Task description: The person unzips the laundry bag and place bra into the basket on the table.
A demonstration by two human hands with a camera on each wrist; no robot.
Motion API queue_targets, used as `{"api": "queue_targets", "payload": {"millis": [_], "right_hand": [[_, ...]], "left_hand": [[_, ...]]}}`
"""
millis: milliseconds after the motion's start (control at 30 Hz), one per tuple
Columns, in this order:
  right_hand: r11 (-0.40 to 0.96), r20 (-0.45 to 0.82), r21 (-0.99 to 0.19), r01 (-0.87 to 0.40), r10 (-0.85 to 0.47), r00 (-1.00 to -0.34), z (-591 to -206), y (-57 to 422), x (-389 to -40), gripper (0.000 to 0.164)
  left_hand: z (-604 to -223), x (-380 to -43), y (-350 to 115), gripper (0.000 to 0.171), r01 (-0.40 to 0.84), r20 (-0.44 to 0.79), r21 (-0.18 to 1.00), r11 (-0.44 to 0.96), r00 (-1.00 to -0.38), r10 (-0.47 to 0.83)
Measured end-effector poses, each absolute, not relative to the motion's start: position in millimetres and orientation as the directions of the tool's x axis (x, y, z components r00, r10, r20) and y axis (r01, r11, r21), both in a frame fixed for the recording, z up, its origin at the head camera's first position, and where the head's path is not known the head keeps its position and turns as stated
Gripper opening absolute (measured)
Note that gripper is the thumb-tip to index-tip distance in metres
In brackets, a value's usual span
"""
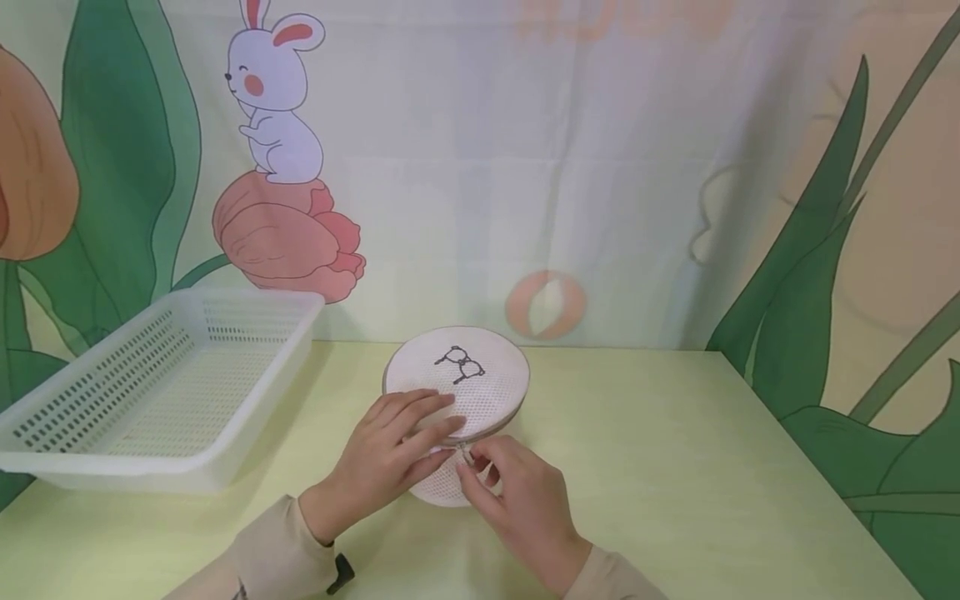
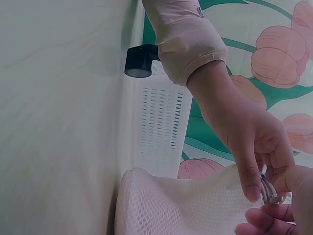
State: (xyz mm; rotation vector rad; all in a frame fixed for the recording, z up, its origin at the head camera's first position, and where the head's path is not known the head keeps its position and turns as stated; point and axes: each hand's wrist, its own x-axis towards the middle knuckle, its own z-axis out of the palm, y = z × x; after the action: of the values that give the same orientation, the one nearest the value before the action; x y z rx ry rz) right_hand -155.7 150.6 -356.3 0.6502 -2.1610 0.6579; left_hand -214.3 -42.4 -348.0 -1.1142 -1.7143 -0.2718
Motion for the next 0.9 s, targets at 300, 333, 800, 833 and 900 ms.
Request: {"api": "queue_targets", "payload": {"millis": [300, 333, 800, 833, 900], "right_hand": [[0.753, 0.786, -0.235, -0.615, -0.225, -0.576, -356.7, 150.1, -157.1, 0.013], [0.755, 0.787, -0.234, -0.613, -0.224, -0.575, -356.6, 149.8, -157.4, 0.013], [0.727, 0.805, -0.191, -0.66, -0.269, -0.529, -357.9, 145.6, -156.9, 0.013], [0.72, 0.808, -0.188, -0.668, -0.273, -0.522, -358.1, 145.4, -156.6, 0.014], [0.706, 0.812, -0.193, -0.681, -0.275, -0.515, -358.3, 145.1, -156.0, 0.014]], "left_hand": [[-354.4, -213.6, -43.1, 0.034, 0.778, 0.843, -0.296, 0.553, -0.059, 0.534], [-354.6, -214.1, -43.0, 0.034, 0.778, 0.844, -0.297, 0.554, -0.057, 0.533], [-357.0, -218.5, -43.4, 0.022, 0.788, 0.85, -0.281, 0.548, -0.061, 0.524], [-357.1, -218.7, -43.2, 0.022, 0.789, 0.851, -0.284, 0.545, -0.054, 0.522], [-357.2, -219.0, -43.1, 0.022, 0.789, 0.853, -0.289, 0.543, -0.045, 0.52]]}}
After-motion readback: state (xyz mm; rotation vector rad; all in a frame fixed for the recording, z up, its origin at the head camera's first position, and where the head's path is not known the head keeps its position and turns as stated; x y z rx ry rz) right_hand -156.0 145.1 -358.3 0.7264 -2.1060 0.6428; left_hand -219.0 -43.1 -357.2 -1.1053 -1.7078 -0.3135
